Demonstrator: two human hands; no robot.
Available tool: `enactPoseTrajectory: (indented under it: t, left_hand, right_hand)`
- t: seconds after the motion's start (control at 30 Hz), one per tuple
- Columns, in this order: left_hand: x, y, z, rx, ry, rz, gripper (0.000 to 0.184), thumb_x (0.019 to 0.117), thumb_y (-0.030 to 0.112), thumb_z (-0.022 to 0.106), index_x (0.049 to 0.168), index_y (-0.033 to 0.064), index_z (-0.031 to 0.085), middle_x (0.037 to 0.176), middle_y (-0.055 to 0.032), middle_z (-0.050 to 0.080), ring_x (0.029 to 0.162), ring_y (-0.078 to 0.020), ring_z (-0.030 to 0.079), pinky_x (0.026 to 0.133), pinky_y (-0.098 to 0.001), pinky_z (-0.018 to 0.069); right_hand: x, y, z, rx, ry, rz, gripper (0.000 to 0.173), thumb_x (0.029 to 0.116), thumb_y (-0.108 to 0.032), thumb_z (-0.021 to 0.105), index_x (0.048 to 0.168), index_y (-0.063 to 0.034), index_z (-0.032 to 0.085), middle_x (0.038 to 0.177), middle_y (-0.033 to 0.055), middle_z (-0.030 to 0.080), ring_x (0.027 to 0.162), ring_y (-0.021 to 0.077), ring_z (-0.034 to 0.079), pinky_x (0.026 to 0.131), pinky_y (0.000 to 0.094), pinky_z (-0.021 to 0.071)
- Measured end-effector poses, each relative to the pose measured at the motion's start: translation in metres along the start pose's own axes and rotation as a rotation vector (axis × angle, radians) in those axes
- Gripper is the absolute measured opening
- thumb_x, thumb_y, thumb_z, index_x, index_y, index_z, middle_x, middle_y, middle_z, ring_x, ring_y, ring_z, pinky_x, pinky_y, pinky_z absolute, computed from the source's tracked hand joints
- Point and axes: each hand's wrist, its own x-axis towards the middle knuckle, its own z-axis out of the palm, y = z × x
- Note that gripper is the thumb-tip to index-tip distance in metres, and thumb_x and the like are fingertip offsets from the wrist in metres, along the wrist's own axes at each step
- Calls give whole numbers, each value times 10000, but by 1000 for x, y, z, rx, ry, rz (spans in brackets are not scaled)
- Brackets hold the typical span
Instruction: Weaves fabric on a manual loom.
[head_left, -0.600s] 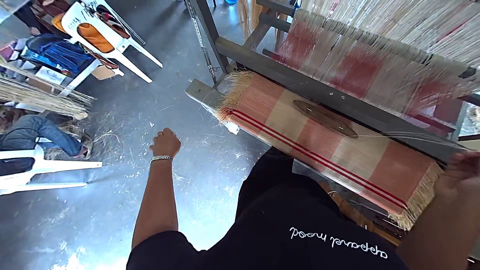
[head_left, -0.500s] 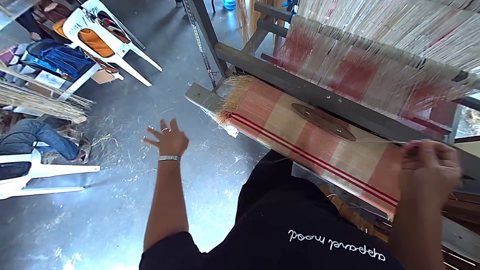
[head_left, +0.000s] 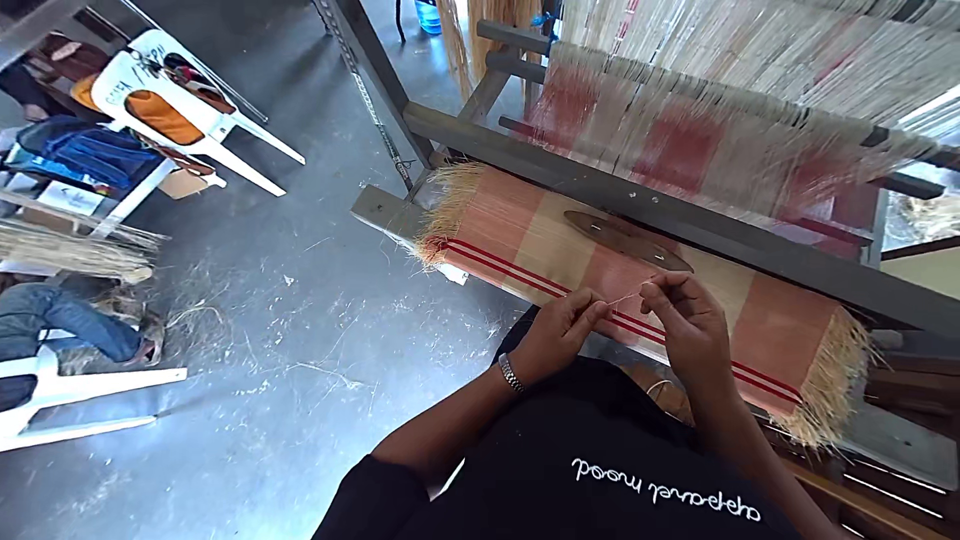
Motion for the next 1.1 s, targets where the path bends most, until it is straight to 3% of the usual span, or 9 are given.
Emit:
enactPoseTrajectory:
  t: [0.17,0.27,0.33,0.5,0.6,0.67,0.8,1.0,1.1]
  left_hand:
    - [13,8,6,-262,77,63,234,1092,153,450,1014,29,633,790,53,579,657,16,504,613,-174,441]
    - [29,13,-19,-125,273,135,242,1095,179,430,1048,46,626,792,48,595,621,11,517,590,-183,475]
    - [41,3,-71,236,455,139,289,1100,168,403,1118,-27,615,855,-33,635,643,-42,541,605,-235,491]
    - [66,-63,-239,750,685,-199,444,1115,244,331,1223,-108,579,1139,-285,648,1094,-378,645,988,-536,500]
    - [75,-104,-294,843,477,-438,441,1085,292,426,1263,-47,645,1479,-350,453,1418,-527,382,1157,-698,277]
    - [79,-116,-300,717,325,-556,435,1106,319,428,1295,-22,621,1395,-297,561,1340,-452,510,1115,-655,367]
    - [67,-110,-298,555,434,-611,479,1124,285,335,1346,-95,525,1202,-315,637,1122,-429,642,1007,-595,485]
    - [-6,-77,-318,858,468,-571,457,1108,282,402,1354,-77,541,1224,-333,631,1104,-459,650,988,-635,487]
    - [-32,-55,-321,865,507,-544,505,1106,255,367,1370,-161,481,1254,-377,592,1142,-413,628,1041,-525,471]
  right_hand:
    - [-3,14,22,98,-298,80,590,1080,-520,410,1448,-59,437,1364,40,618,1268,161,590,1102,391,485]
    - [-13,13,41,27,-443,248,442,1115,-385,397,1225,-16,613,911,-17,688,800,51,662,744,272,590]
    - [-15,11,33,-54,-422,341,383,1116,-337,398,972,-75,638,662,-58,533,529,42,506,503,238,479]
    - [-12,23,-52,-389,-195,338,392,1077,-380,482,870,-82,631,662,-48,516,523,46,468,499,245,435]
    - [-23,29,-90,-431,-100,464,379,1057,-425,493,826,-147,608,605,-90,465,474,23,409,461,219,365]
    - [-37,32,-104,-434,-62,544,389,1050,-439,507,792,-161,588,596,-86,455,466,29,397,454,226,353]
    - [-70,47,-122,-531,-36,595,412,1052,-417,515,772,-125,596,593,-69,451,488,40,402,489,253,352]
    - [-100,52,-139,-621,-71,739,466,1098,-371,465,1069,24,709,911,158,681,835,254,647,812,496,523]
    - [-112,58,-151,-622,-43,788,487,1095,-392,455,1044,25,700,947,183,678,894,292,647,856,522,502]
